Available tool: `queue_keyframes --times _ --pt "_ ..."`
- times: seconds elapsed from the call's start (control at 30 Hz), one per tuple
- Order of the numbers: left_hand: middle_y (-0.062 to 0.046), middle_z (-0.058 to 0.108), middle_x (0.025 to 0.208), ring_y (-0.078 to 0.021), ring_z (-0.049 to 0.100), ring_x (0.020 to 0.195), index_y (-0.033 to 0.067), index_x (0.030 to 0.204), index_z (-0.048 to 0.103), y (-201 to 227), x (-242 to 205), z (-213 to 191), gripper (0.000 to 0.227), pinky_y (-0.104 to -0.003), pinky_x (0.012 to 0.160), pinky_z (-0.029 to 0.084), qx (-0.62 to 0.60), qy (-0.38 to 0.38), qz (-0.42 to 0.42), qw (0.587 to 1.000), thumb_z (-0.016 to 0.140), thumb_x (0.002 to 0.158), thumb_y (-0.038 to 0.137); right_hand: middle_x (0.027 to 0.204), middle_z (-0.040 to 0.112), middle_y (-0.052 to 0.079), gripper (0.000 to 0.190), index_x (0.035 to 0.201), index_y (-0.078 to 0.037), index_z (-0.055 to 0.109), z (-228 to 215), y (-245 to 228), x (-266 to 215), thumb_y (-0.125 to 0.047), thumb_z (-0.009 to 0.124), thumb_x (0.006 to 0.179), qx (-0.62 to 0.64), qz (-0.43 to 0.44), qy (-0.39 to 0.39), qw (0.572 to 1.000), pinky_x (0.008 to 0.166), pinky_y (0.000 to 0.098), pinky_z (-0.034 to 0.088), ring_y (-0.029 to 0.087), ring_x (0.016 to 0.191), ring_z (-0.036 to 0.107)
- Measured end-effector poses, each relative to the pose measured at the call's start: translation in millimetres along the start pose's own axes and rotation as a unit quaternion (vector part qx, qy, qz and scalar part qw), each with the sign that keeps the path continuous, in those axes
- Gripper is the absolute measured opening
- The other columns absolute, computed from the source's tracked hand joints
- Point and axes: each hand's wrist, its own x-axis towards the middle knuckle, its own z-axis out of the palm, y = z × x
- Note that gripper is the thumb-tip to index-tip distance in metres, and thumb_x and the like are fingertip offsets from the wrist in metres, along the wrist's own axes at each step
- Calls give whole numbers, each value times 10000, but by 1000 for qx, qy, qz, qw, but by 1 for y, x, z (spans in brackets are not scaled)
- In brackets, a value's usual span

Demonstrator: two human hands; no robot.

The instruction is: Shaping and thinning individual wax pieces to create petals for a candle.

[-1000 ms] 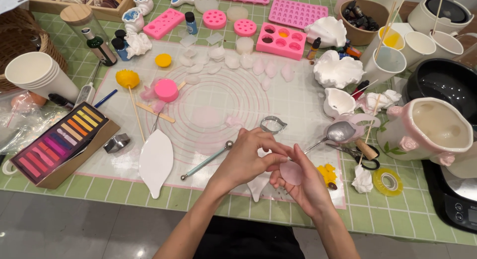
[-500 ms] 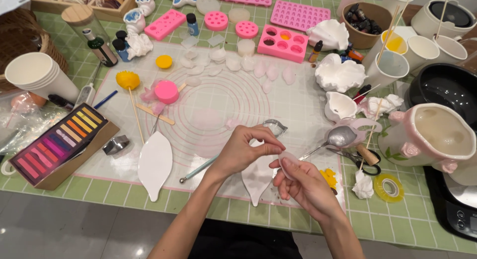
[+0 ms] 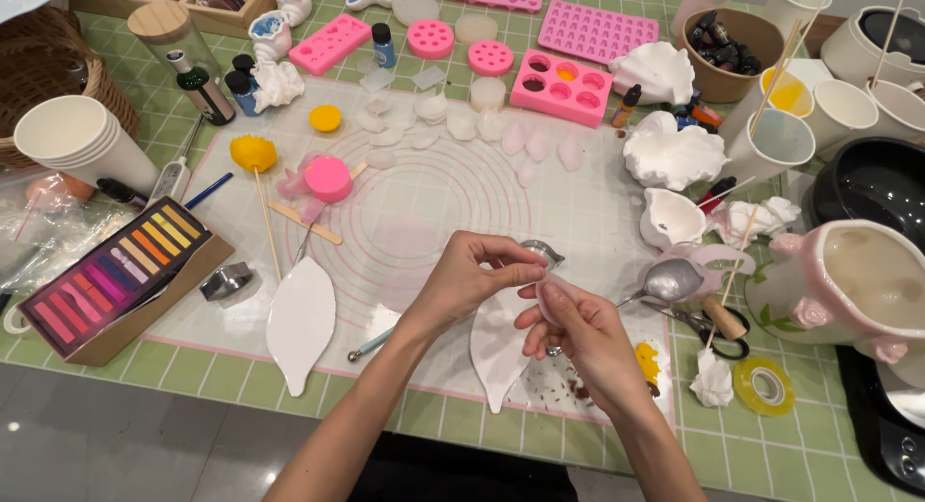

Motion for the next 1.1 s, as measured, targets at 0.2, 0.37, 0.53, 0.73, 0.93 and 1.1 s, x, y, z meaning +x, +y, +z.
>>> queue_keyframes --times 0.2,0.37,0.53,0.73,0.93,1.1 --pt "-53 797 897 -81 706 782 7 1003 810 -5 44 -30 161 -257 735 576 -29 -17 -59 998 772 871 91 1152 761 168 476 1349 31 533 -3 -4 19 -302 498 1011 -31 1 10 999 743 346 598 211 851 766" --pt "-69 792 850 -106 703 693 3 969 813 -22 137 -103 147 -270 659 575 94 19 -67 993 775 861 95 1241 716 189 553 1492 -22 433 -28 -4 21 -249 527 996 -48 -51 -14 997 878 378 607 254 974 755" --pt "-82 780 795 -115 694 621 -15 925 813 -77 202 -129 139 -281 587 574 155 62 -110 980 790 834 88 1214 740 196 544 1484 -16 468 -38 -16 21 -242 533 993 -69 -53 -2 996 883 386 604 250 962 758" --pt "-86 781 757 -120 678 557 14 881 825 -95 219 -108 117 -292 550 550 242 88 -133 957 806 812 107 1196 745 196 524 1464 -9 500 -45 -17 21 -237 525 993 -68 -44 20 997 903 392 591 248 957 760" --pt "-108 783 767 -170 741 654 42 864 816 -87 215 -102 127 -316 658 587 315 115 -83 939 826 753 102 1176 753 203 517 1462 -1 504 -44 -18 17 -233 523 1000 -69 -52 21 996 894 383 591 248 954 762" --pt "-129 769 801 -251 750 752 45 870 805 -40 185 -110 158 -369 711 576 385 147 70 908 826 733 122 1123 776 167 422 1326 34 639 -45 -10 7 -209 558 991 -100 -49 50 993 840 350 597 217 923 759"
